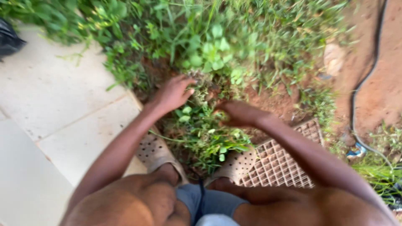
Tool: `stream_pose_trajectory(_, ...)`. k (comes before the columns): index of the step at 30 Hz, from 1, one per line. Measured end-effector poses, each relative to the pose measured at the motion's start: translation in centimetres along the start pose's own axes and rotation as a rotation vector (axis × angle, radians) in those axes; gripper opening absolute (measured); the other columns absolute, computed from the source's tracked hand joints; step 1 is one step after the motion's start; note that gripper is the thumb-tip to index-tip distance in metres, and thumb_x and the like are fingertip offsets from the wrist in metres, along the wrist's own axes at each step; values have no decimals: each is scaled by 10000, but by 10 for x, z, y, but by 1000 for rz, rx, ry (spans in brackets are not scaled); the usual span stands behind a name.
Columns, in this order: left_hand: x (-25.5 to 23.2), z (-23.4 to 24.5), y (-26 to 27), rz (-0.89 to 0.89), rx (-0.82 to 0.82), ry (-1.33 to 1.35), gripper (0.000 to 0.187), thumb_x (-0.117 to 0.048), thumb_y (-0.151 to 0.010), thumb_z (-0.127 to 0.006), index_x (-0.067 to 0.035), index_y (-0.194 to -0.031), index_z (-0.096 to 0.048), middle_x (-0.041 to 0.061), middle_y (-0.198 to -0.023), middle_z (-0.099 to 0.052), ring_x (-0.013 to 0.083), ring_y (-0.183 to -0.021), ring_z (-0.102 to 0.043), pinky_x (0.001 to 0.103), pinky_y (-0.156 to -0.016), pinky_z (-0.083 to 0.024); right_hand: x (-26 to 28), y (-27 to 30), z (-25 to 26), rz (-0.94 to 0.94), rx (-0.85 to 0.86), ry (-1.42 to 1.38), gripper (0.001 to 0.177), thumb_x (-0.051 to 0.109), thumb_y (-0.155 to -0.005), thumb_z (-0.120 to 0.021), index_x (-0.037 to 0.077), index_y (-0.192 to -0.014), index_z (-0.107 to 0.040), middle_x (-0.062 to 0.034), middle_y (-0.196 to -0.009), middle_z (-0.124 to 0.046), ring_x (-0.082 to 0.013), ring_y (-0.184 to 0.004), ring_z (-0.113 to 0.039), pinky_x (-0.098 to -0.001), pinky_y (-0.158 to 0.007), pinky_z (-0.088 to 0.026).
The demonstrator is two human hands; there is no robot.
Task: Removing weeds and grass from the garden soil by hand.
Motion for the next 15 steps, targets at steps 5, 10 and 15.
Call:
stream_pose_trajectory(5, 36, -10, -35, 183, -181, 60, 201, -168, -996, -714, -57, -1164, -703, 157, -1142, -696, 337, -1016, -704, 474, -853, -574, -6, -31, -5, -119, -286, 63, 489, 318, -906, -684, 185, -1373, -627, -147, -1338, -642, -364, -1172, -652, -473, -1019, -539)
stream_pose_trajectory(10, 59, -19, -42, 347, -325, 252, 189, -130, -953, -710, -90, -1136, -682, 90, -1119, -731, 257, -992, -754, 404, -871, -608, 42, -69, -19, -162, -347, -45, 563, 430, -869, -717, 157, -1348, -600, -193, -1326, -629, -400, -1184, -618, -527, -943, -520)
stream_pose_trajectory(15, 65, -22, -40, 59, -375, 55, 468, -118, -805, -841, -51, -1242, -687, 187, -1207, -680, 385, -1123, -609, 498, -951, -501, 69, -82, 5, -265, -262, -75, 575, 456, -911, -684, 194, -1412, -581, -198, -1343, -643, -390, -1208, -632, -534, -1028, -499)
Point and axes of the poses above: each hand's wrist, its own y-axis away from the middle knuckle, its own z-axis out of the back of the hand, x = y × z, the point moved 1 cm from there along -y, towards the middle knuckle
